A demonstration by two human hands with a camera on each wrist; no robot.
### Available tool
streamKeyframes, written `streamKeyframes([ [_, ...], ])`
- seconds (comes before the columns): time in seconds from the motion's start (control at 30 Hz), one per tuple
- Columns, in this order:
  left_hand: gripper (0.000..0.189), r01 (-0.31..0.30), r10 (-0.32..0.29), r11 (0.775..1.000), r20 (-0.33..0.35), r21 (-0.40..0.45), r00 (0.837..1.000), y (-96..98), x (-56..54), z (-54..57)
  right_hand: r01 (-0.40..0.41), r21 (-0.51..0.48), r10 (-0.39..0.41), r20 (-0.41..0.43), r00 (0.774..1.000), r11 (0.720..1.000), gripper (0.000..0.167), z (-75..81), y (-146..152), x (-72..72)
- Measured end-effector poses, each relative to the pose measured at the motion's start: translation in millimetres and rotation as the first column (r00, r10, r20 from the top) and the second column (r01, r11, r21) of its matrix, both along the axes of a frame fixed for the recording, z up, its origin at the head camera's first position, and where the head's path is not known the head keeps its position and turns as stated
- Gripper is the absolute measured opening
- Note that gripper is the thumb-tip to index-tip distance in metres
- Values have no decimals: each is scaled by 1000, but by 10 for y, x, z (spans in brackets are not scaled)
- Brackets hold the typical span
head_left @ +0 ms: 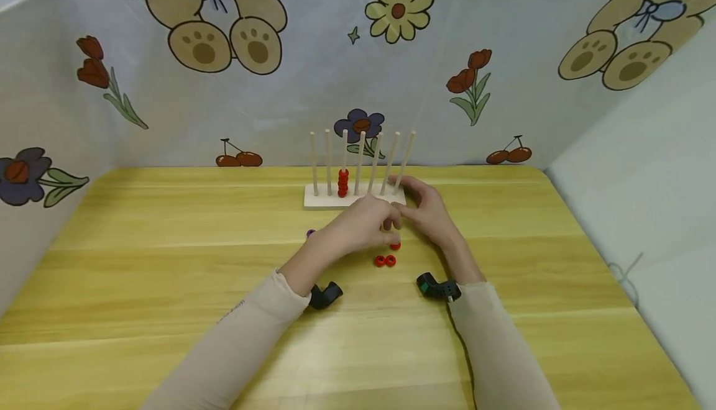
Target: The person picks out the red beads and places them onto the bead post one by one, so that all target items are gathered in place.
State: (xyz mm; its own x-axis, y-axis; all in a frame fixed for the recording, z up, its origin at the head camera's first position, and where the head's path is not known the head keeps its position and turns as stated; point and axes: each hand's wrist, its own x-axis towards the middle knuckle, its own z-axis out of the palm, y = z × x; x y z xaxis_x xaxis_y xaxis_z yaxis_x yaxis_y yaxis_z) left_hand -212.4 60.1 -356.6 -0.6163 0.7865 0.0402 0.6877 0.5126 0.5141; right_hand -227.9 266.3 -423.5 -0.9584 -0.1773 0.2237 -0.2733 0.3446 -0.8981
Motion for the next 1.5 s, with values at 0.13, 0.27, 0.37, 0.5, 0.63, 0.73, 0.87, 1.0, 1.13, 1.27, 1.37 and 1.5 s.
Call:
streamKeyframes([
  [0.13, 14, 40, -40, 999, 0, -30, 999, 90, 48, -65, -3, -2, 3, -12, 1000, 1000, 50, 13, 8, -17],
  [0.27, 7, 50, -52, 997, -27, -65, 998, 134, 70, -92, -2, -9, 1, -14, 1000, 1000, 49, 5, 8, -35],
  [0.37, 7, 37, -40, 997, -36, -71, 999, 134, 72, -110, -2, -11, 1, -9, 1000, 1000, 50, -3, -7, -36],
  [0.5, 7, 29, -30, 997, -23, -72, 999, 118, 68, -136, -2, -14, 2, 3, 1000, 1000, 50, -22, -26, -27],
  [0.63, 10, 9, -11, 998, -20, -66, 1000, 99, 52, -120, -5, -20, 5, -1, 1000, 1000, 50, -27, -31, -29],
  [0.73, 7, -1, 0, 999, -39, -43, 999, 69, 25, -67, -4, -19, 4, 4, 1000, 1000, 51, -33, -25, -30],
  [0.87, 7, -30, 34, 998, -63, 60, 997, -36, -23, 102, -3, -17, 3, 9, 1000, 1000, 52, -38, -21, -36],
  [1.0, 13, -102, 131, 962, -103, 253, 986, -213, -56, 353, 15, 8, -15, 14, 1000, 1000, 50, -21, -26, -30],
  [1.13, 15, -160, 302, 840, -203, 518, 931, -378, -106, 546, 27, 27, -28, 27, 999, 999, 51, -5, -15, -15],
  [1.27, 18, -192, 496, 687, -260, 701, 828, -486, -167, 629, 26, 18, -27, 35, 999, 999, 51, -8, -12, -12],
  [1.37, 19, -227, 582, 640, -271, 734, 767, -512, -208, 625, 29, 18, -29, 40, 999, 999, 51, -12, -18, -8],
  [1.5, 21, -274, 610, 651, -273, 708, 744, -496, -246, 577, 24, 20, -24, 39, 999, 1000, 51, -28, -21, -21],
])
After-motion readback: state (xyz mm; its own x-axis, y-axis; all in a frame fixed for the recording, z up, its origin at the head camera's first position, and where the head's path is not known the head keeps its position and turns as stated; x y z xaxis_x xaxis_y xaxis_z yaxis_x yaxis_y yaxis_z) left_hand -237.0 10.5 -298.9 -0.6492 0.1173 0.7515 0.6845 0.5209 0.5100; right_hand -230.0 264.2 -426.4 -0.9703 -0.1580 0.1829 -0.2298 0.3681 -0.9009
